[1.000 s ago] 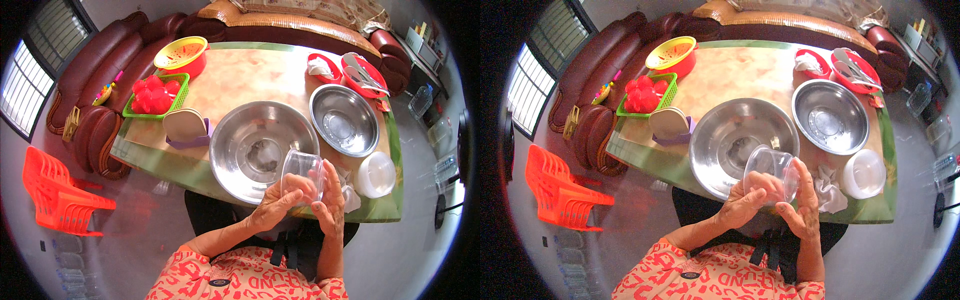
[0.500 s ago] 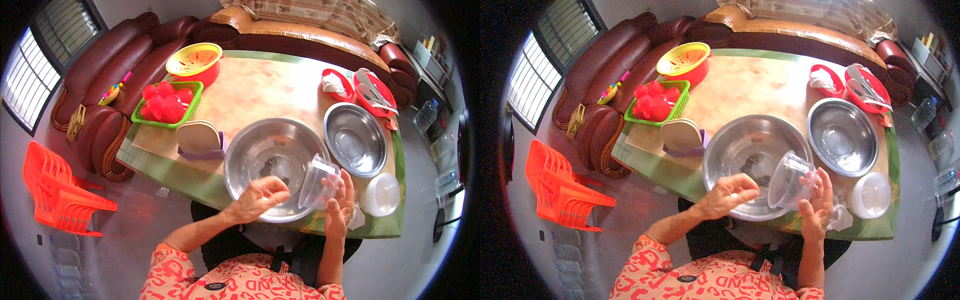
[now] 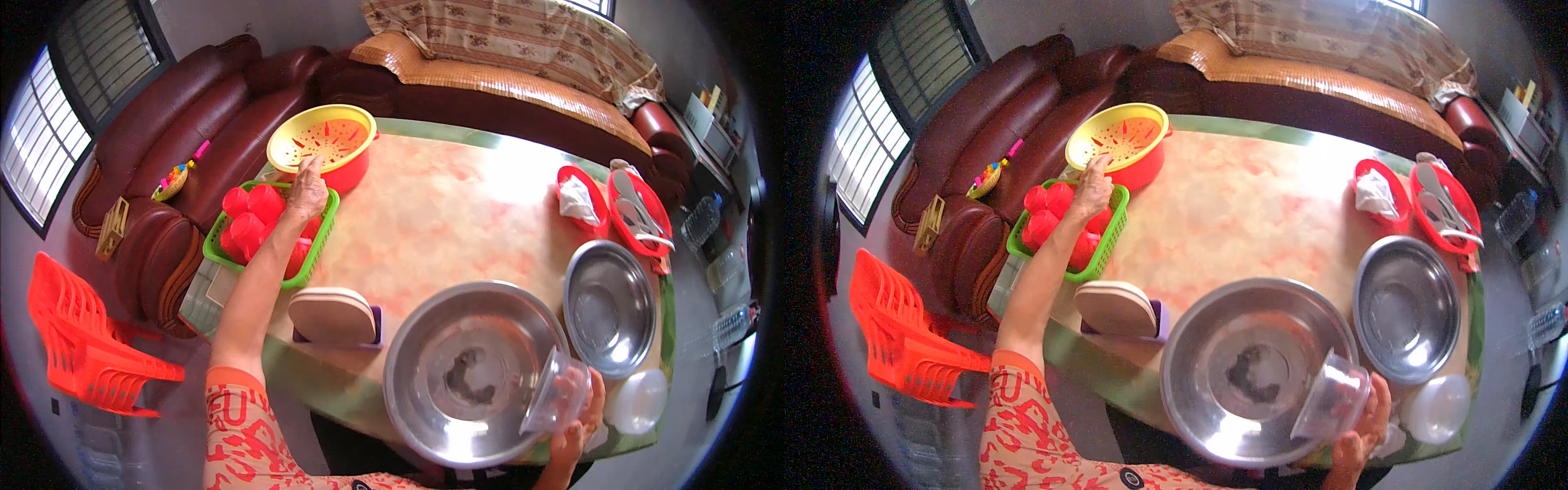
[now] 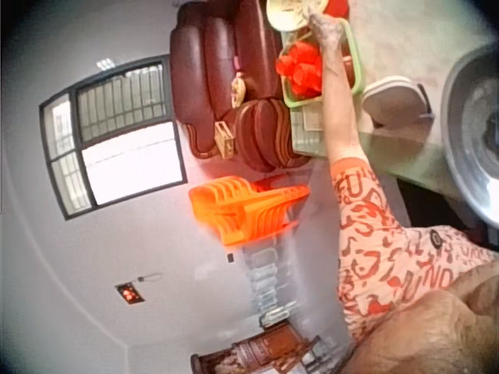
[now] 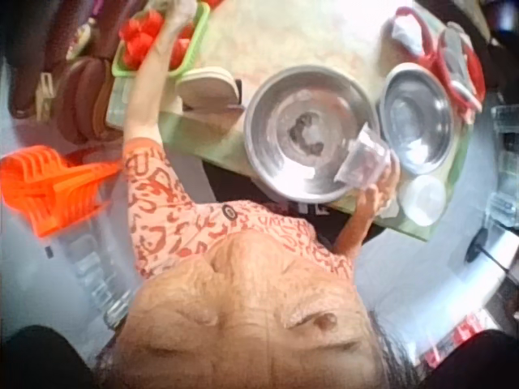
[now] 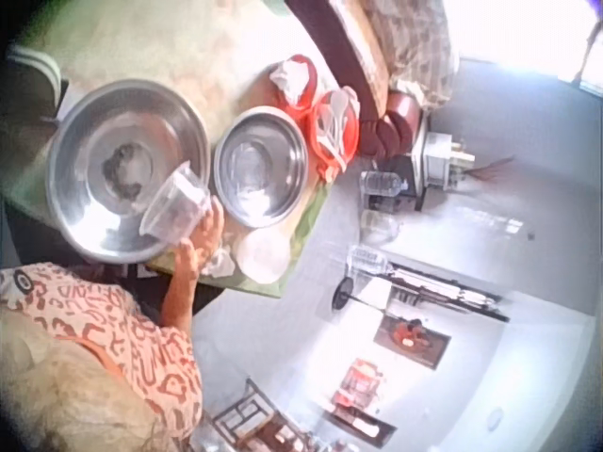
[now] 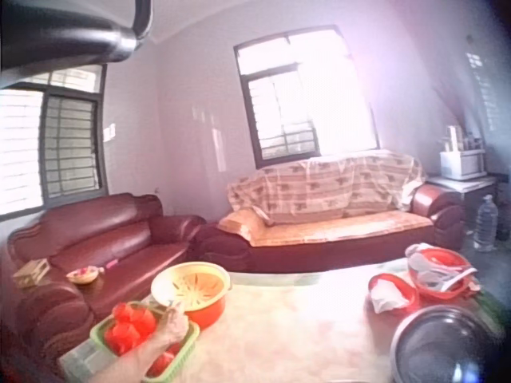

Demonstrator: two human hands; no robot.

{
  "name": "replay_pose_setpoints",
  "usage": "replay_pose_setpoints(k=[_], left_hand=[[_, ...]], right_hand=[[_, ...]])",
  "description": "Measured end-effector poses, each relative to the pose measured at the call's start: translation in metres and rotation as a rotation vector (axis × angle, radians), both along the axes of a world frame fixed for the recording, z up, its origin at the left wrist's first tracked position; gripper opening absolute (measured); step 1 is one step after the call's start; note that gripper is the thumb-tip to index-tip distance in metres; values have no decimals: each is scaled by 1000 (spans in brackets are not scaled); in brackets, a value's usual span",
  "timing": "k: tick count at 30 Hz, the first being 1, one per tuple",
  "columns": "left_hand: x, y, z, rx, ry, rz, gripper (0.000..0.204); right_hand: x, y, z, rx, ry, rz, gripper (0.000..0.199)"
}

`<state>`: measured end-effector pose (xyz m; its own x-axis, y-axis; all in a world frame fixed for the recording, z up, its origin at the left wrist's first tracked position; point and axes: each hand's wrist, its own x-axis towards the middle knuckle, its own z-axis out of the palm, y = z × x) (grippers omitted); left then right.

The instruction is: The person wipes a large metal bowl with a white cloth and places it on a table. They then wipe a small plastic container and a yellow plastic colander, placing each item on the table after cleaning. The person handles the items one at a time, using the cloth to dry or polish the surfaces.

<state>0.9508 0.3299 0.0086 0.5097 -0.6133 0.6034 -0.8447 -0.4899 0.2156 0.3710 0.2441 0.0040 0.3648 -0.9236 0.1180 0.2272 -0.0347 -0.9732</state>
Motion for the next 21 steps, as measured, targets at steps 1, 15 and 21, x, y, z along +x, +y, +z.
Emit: replay_pose_setpoints(k=[1, 15, 21], left_hand=[[12, -6, -10, 4, 16, -7, 41], [-4, -5, 18, 100, -339, 222, 6], [-89, 34, 64, -63, -353, 3, 9]], right_hand=[[0, -2, -2, 2, 15, -1, 108], [-14, -19, -30, -91, -5, 69, 101], [-7, -4, -7, -59, 21, -28, 107]])
